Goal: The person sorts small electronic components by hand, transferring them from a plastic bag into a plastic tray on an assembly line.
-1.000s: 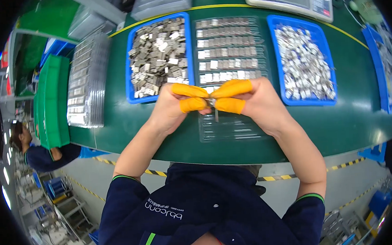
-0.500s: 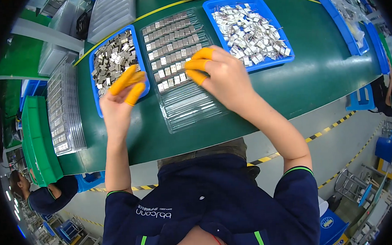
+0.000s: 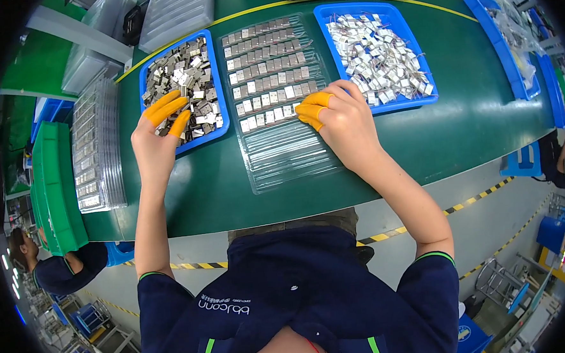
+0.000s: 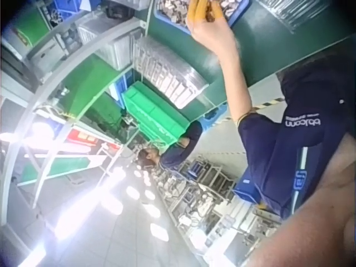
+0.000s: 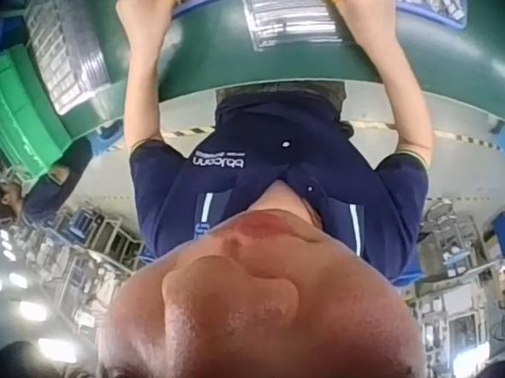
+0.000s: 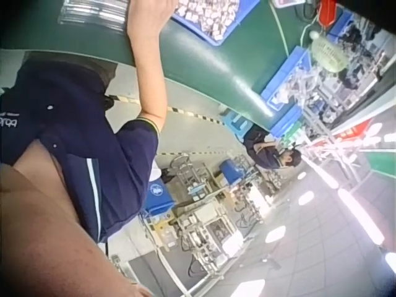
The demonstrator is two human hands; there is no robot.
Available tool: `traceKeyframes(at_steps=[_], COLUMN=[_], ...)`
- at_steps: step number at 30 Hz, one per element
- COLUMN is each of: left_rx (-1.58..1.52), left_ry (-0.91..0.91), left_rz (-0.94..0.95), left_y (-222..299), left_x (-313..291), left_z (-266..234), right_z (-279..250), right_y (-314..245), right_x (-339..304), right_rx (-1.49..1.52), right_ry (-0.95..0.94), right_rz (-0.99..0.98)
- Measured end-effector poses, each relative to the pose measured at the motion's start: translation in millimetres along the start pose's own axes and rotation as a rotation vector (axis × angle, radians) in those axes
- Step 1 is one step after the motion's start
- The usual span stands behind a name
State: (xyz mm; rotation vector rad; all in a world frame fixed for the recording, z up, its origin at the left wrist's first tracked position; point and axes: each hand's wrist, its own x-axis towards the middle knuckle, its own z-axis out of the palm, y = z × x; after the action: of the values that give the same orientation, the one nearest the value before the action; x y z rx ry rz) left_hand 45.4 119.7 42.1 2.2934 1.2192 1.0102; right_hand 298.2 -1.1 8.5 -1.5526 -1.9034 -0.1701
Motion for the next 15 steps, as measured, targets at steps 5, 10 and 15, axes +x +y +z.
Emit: traceKeyframes(at_steps=[5,10,15], left_rx=[0.282,0.29,0.275], left_ry=[-0.029,-0.065,-0.156], left_rz=[0.144,0.15,0.188], left_y=[-1,-5,-12], left_x=[13,24,27], left_z=[9,21,20], right_z=[-19,-31,-27], right_y=[18,72,85], right_x=[11,15,7], right_rx=[-0.057,-0.404,-0.472], right_ry=[0.054,0.016,-0.064], right_rz=[0.146,0.53,0.524])
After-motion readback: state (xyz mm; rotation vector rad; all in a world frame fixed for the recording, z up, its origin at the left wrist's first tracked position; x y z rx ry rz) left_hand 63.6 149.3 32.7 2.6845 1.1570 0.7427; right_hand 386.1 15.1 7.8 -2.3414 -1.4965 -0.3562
